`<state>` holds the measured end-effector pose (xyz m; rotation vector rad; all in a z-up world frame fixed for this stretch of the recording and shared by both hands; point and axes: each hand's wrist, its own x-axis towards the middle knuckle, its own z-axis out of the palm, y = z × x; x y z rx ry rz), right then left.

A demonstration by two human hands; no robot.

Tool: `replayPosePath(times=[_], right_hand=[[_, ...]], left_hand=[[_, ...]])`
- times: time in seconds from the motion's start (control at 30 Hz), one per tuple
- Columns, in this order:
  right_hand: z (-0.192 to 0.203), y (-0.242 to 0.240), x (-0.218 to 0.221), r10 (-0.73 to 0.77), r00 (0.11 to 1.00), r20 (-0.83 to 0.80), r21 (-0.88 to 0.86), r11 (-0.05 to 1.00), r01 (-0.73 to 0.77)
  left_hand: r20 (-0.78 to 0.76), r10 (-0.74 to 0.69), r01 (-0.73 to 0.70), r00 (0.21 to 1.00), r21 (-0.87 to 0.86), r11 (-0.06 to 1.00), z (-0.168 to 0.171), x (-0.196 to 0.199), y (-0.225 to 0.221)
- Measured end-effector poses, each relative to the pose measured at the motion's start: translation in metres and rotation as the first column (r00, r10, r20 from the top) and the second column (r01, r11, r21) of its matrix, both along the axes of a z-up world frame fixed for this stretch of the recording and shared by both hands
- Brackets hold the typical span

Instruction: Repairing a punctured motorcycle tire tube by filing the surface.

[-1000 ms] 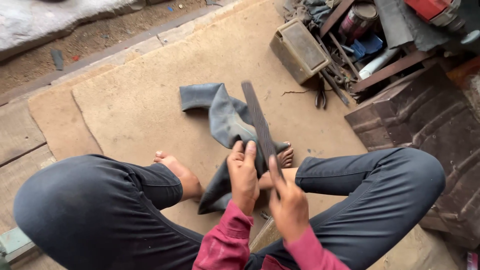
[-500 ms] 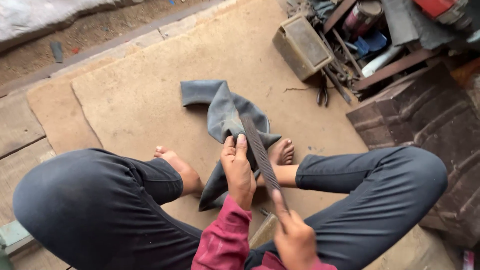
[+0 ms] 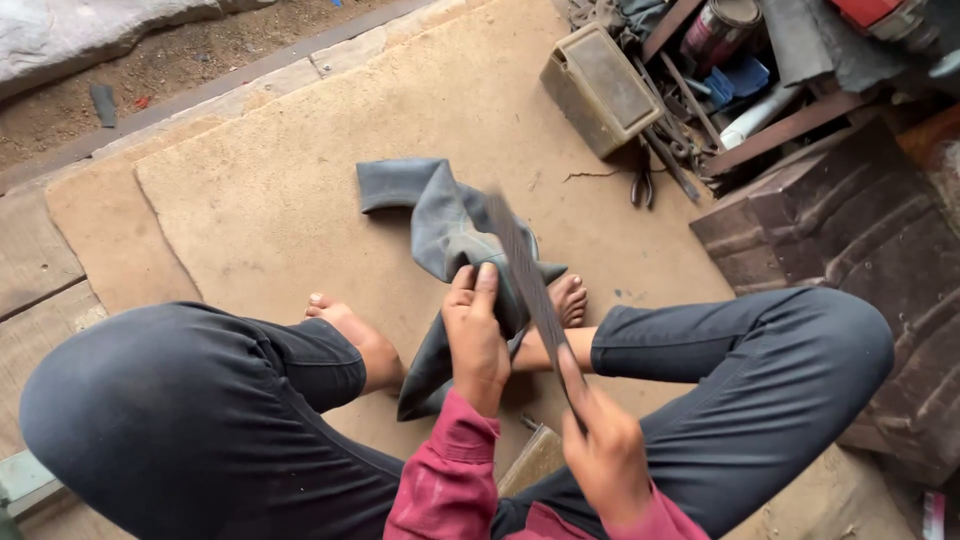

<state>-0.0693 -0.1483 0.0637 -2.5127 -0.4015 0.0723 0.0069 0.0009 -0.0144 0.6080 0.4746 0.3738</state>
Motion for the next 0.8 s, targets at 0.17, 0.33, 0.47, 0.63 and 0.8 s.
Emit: replayPosePath(times=[0.17,0.33,0.47,0.63,0.8], right_hand=[[-0.033,-0.008,-0.025,-0.002,1.000,0.018,-0.303,0.953,0.007],[-0.025,0.030,0.042,0.021,0.998,0.061,-0.242,0.970,-0.005],[-0.015,0.023,0.089,0.021,0.999,-0.050,0.185,0.983,-0.011],[0.004,-0.006,0.017,-0.013,0.999,0.053,0.046,0.999,0.010],[-0.020,0.001,-0.029,0.000,1.000,0.007,-0.184,0.983,0.001]], left_hand=[[-0.051,0.058,-0.065,0.997,-0.163,0.984,-0.011,0.005,-0.007],[-0.072,0.068,-0.064,0.995,0.060,0.996,-0.010,-0.006,-0.012],[-0.016,-0.052,0.052,0.999,-0.001,0.999,0.002,-0.002,-0.012],[-0.001,-0.039,0.039,0.999,0.029,0.999,0.012,0.006,-0.005],[-0.092,0.007,-0.020,0.996,-0.135,0.991,0.031,0.002,-0.006]])
